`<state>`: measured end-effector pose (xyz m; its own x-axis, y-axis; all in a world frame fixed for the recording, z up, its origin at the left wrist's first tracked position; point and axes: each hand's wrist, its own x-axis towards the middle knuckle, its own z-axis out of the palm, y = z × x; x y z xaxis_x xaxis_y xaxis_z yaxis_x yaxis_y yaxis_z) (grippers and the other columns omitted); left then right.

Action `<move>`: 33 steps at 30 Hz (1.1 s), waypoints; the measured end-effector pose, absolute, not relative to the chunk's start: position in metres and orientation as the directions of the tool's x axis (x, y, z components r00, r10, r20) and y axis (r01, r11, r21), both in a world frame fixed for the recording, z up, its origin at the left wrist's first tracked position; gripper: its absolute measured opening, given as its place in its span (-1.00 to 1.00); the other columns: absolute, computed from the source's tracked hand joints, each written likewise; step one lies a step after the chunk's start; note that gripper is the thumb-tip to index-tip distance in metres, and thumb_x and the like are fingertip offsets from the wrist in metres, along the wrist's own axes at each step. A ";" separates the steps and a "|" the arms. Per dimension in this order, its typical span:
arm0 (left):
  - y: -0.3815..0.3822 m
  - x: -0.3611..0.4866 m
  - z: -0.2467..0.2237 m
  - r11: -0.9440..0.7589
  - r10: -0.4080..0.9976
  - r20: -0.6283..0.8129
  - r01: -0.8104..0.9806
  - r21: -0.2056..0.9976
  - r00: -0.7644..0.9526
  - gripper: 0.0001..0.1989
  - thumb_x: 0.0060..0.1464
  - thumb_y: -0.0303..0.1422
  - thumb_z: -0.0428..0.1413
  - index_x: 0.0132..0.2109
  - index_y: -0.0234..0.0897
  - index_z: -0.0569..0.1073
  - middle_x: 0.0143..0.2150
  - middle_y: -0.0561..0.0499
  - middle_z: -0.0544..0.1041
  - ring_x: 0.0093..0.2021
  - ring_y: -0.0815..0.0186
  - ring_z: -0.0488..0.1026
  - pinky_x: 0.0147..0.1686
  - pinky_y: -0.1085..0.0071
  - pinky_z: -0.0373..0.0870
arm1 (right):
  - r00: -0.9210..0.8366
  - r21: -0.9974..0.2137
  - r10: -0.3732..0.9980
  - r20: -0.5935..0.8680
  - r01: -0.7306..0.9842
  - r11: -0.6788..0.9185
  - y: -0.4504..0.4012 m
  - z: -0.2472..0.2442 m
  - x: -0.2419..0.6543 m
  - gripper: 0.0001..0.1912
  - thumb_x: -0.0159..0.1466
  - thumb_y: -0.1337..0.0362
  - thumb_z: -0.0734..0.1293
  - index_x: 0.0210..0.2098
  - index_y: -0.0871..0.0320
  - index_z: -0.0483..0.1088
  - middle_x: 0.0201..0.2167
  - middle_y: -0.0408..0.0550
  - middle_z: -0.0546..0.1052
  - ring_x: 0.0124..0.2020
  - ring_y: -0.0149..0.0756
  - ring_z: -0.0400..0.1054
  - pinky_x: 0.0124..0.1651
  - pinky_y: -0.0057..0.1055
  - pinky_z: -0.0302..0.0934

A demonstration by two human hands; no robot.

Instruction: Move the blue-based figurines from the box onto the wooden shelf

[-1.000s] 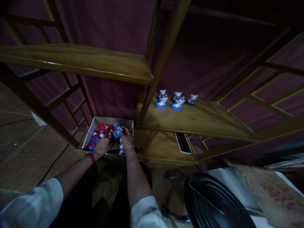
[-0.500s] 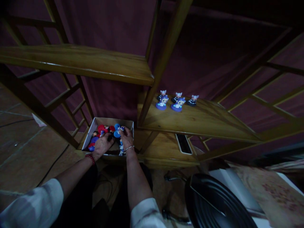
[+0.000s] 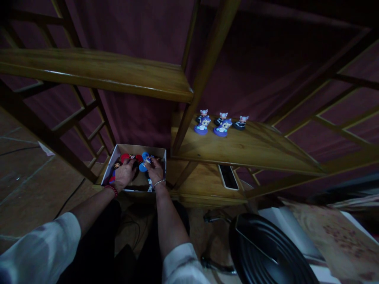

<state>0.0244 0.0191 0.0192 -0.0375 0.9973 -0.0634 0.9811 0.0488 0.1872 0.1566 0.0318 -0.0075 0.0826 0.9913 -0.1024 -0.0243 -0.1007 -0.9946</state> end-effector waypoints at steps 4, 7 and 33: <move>0.021 0.025 0.021 0.037 0.999 -0.039 0.986 0.165 -0.031 -0.58 0.05 -0.24 -0.13 0.09 -0.15 0.14 0.05 -0.17 0.20 -0.21 0.19 0.38 -0.30 0.32 0.29 | 0.060 -0.990 0.989 -0.135 -0.049 -0.132 0.030 -0.006 0.154 -0.63 -0.03 0.17 0.30 -0.19 0.04 0.34 -0.32 -0.19 0.46 -0.33 -0.39 0.32 -0.33 -0.49 0.22; 0.025 0.022 0.021 0.025 1.000 -0.004 0.987 0.156 -0.024 -0.59 0.05 -0.25 -0.15 0.07 -0.17 0.15 0.01 -0.17 0.25 -0.23 0.16 0.39 -0.31 0.27 0.29 | 0.056 -0.989 0.989 -0.136 -0.067 -0.132 0.030 -0.005 0.154 -0.62 -0.04 0.17 0.30 -0.19 0.04 0.34 -0.31 -0.18 0.47 -0.33 -0.39 0.33 -0.32 -0.48 0.22; -0.009 0.018 0.007 0.211 0.970 -0.240 0.605 0.768 -0.034 -0.64 0.02 -0.50 -0.15 0.00 -0.34 0.25 -0.36 0.01 0.51 -0.46 0.46 0.43 -0.44 0.58 0.34 | -0.021 -0.969 0.998 -0.065 0.239 -0.058 0.028 -0.022 0.146 -0.71 -0.01 0.25 0.27 -0.25 0.07 0.33 -0.45 -0.21 0.44 -0.41 -0.40 0.30 -0.34 -0.45 0.20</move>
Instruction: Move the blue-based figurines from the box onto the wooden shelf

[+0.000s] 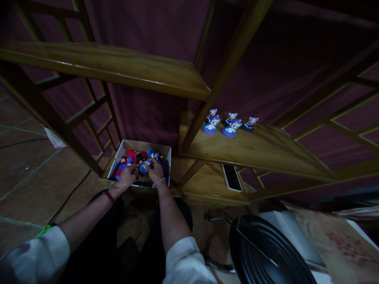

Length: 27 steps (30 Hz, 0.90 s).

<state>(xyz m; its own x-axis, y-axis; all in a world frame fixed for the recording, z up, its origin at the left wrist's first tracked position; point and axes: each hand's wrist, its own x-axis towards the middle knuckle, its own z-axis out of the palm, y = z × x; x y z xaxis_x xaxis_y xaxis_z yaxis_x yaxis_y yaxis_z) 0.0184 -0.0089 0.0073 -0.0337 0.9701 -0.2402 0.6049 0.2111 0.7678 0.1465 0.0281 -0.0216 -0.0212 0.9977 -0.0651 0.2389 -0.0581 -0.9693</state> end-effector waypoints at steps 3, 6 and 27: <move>-0.009 0.017 0.008 0.215 0.962 -0.273 0.559 0.801 0.020 -0.67 0.02 -0.53 -0.16 -0.06 -0.34 0.31 -0.32 0.01 0.51 -0.47 0.49 0.43 -0.48 0.60 0.35 | -0.030 -0.933 0.999 -0.030 0.359 -0.018 0.025 -0.018 0.147 -0.73 0.00 0.28 0.27 -0.25 0.06 0.33 -0.47 -0.21 0.44 -0.42 -0.39 0.30 -0.32 -0.45 0.18; -0.008 0.016 0.006 0.188 0.967 -0.252 0.591 0.785 0.028 -0.69 -0.01 -0.57 -0.15 -0.13 -0.33 0.35 -0.33 0.03 0.51 -0.44 0.48 0.44 -0.43 0.60 0.36 | -0.066 -0.886 0.998 -0.017 0.464 0.015 0.021 -0.012 0.147 -0.74 0.01 0.30 0.26 -0.26 0.06 0.32 -0.54 -0.22 0.42 -0.47 -0.40 0.28 -0.34 -0.46 0.16; -0.011 0.015 -0.004 -0.022 0.983 -0.144 0.851 0.525 0.114 -0.68 -0.07 -0.52 -0.09 -0.14 -0.28 0.40 -0.27 -0.03 0.51 -0.29 0.38 0.42 -0.27 0.52 0.28 | -0.218 -0.704 0.974 0.057 0.683 0.194 0.012 -0.010 0.147 -0.77 0.04 0.36 0.25 -0.27 0.06 0.32 -0.45 -0.13 0.45 -0.39 -0.29 0.30 -0.30 -0.43 0.10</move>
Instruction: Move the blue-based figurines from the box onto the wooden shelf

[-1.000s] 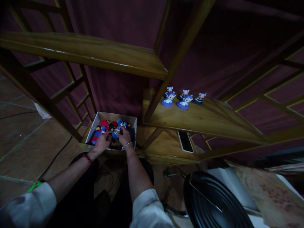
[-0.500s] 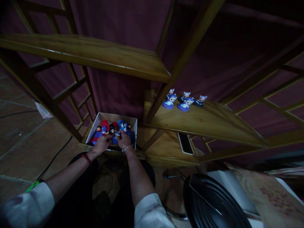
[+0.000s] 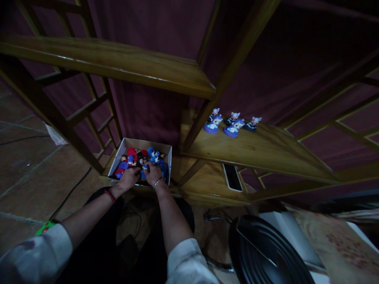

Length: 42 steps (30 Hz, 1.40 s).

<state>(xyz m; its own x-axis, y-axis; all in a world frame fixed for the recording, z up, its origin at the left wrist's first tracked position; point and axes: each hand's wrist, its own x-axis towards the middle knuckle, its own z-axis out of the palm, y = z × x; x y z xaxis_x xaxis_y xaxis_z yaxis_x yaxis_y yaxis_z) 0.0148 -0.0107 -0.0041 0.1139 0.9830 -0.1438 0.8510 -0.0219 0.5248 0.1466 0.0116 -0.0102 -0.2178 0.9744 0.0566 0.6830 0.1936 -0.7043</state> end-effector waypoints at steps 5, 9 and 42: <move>-0.010 0.016 -0.002 -0.012 0.978 -0.176 0.871 0.490 0.113 -0.69 -0.06 -0.51 -0.09 -0.15 -0.29 0.40 -0.29 -0.04 0.51 -0.30 0.38 0.42 -0.26 0.52 0.28 | -0.277 -0.563 0.961 0.017 0.791 0.238 0.011 -0.008 0.144 -0.76 0.07 0.35 0.24 -0.23 0.07 0.30 -0.42 -0.10 0.48 -0.37 -0.30 0.34 -0.30 -0.46 0.11; -0.010 0.017 0.000 -0.031 0.976 -0.182 0.896 0.444 0.124 -0.72 -0.04 -0.51 -0.10 -0.18 -0.29 0.40 -0.27 -0.06 0.50 -0.26 0.36 0.42 -0.24 0.51 0.27 | -0.306 -0.489 0.952 -0.032 0.835 0.252 0.011 -0.006 0.145 -0.74 0.10 0.35 0.22 -0.19 0.10 0.27 -0.37 -0.10 0.48 -0.32 -0.32 0.35 -0.26 -0.47 0.12; -0.017 0.012 0.004 -0.057 0.970 -0.199 0.931 0.360 0.137 -0.74 0.01 -0.42 -0.11 -0.21 -0.27 0.44 -0.29 -0.09 0.51 -0.24 0.31 0.43 -0.24 0.47 0.29 | -0.258 -0.461 0.962 -0.091 0.867 0.189 0.011 0.002 0.155 -0.74 0.08 0.23 0.26 -0.20 0.00 0.35 -0.38 -0.18 0.49 -0.36 -0.40 0.33 -0.33 -0.52 0.13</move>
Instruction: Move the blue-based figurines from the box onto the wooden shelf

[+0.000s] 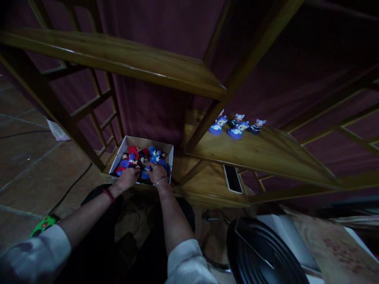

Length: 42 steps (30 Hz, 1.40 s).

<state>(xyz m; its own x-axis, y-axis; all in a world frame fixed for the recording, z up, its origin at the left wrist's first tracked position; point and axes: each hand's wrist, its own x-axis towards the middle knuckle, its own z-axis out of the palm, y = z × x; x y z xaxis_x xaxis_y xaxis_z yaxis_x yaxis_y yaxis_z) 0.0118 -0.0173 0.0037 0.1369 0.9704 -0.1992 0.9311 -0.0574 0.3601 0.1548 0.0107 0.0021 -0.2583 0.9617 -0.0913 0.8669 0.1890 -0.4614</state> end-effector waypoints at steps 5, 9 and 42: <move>-0.020 0.013 0.006 -0.046 0.970 -0.208 0.936 0.348 0.125 -0.73 0.04 -0.40 -0.13 -0.21 -0.25 0.43 -0.27 -0.09 0.51 -0.22 0.30 0.43 -0.22 0.45 0.29 | -0.283 -0.471 0.952 -0.113 0.859 0.200 0.010 0.005 0.153 -0.76 0.09 0.21 0.24 -0.21 -0.01 0.35 -0.39 -0.18 0.49 -0.35 -0.38 0.33 -0.34 -0.51 0.13; -0.022 0.014 0.010 -0.035 0.963 -0.240 0.942 0.334 0.121 -0.73 0.04 -0.40 -0.13 -0.20 -0.25 0.43 -0.26 -0.08 0.50 -0.20 0.32 0.41 -0.20 0.46 0.27 | -0.297 -0.475 0.949 -0.102 0.853 0.216 0.009 0.007 0.153 -0.75 0.08 0.25 0.25 -0.22 0.01 0.35 -0.36 -0.17 0.49 -0.33 -0.38 0.34 -0.31 -0.51 0.14; -0.018 0.029 0.010 0.119 0.948 -0.316 0.960 0.254 -0.034 -0.74 -0.03 -0.34 -0.08 -0.18 -0.30 0.37 -0.20 -0.21 0.47 -0.16 0.14 0.41 -0.25 0.30 0.32 | -0.357 -0.389 0.929 -0.101 0.874 0.293 0.006 0.017 0.154 -0.76 0.08 0.29 0.25 -0.22 0.00 0.36 -0.30 -0.11 0.49 -0.26 -0.28 0.34 -0.25 -0.43 0.16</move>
<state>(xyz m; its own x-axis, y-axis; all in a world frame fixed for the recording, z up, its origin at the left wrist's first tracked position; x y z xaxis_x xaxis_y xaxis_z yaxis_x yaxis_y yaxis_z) 0.0291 -0.0178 0.0104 -0.0335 0.9481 -0.3162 0.9600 0.1185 0.2536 0.1539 0.0061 0.0174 -0.3565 0.9288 -0.1013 0.8736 0.2929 -0.3887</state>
